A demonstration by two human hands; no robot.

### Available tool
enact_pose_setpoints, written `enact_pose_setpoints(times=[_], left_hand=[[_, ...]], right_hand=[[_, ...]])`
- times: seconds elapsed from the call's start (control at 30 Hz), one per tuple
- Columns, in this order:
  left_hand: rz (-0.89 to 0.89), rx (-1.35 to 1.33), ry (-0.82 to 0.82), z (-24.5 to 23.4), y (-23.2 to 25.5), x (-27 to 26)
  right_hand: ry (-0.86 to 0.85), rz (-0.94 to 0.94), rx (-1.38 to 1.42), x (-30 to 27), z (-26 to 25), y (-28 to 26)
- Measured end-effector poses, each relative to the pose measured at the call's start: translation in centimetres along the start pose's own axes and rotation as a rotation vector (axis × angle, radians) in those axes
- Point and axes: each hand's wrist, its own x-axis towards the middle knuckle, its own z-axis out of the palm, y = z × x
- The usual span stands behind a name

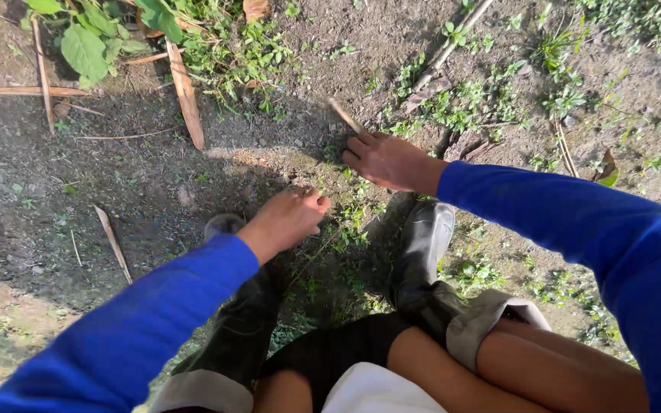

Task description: The recorder is weeding small plants and grass from the ground in an outdoor garden area.

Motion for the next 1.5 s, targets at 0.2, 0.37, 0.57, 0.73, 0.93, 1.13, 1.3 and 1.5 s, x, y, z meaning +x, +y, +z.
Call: enact_pose_setpoints(times=[0.2,0.37,0.57,0.73,0.93,1.13,1.3,1.5], left_hand=[[-0.077,0.116,-0.019,6.9,4.7,2.3],[-0.104,0.323,0.085,11.3,5.3,2.1],[-0.141,0.17,0.12,12.3,4.0,2.2],[-0.048,-0.08,0.054,12.3,1.9,2.1],[-0.103,-0.383,0.177,8.6,1.5,1.1],[-0.008,-0.317,0.234,5.0,-0.7,-1.3],[0.076,-0.091,-0.039,7.4,-0.8,-2.4],[0.127,0.18,0.045,12.9,1.2,-1.1]], right_hand=[[-0.083,0.084,0.043,0.8,1.6,-0.6],[-0.188,0.288,0.342,1.2,2.1,-1.1],[0.02,-0.038,0.454,-1.1,1.1,-3.0],[0.152,-0.175,0.41,-2.3,3.3,-5.2],[0.194,-0.083,0.137,-2.7,9.2,-6.3],[-0.12,-0.12,0.12,-2.3,5.2,-7.6],[0.062,-0.057,0.342,-1.6,4.7,-8.4],[-0.078,-0.121,0.557,-4.4,2.8,-8.1]])
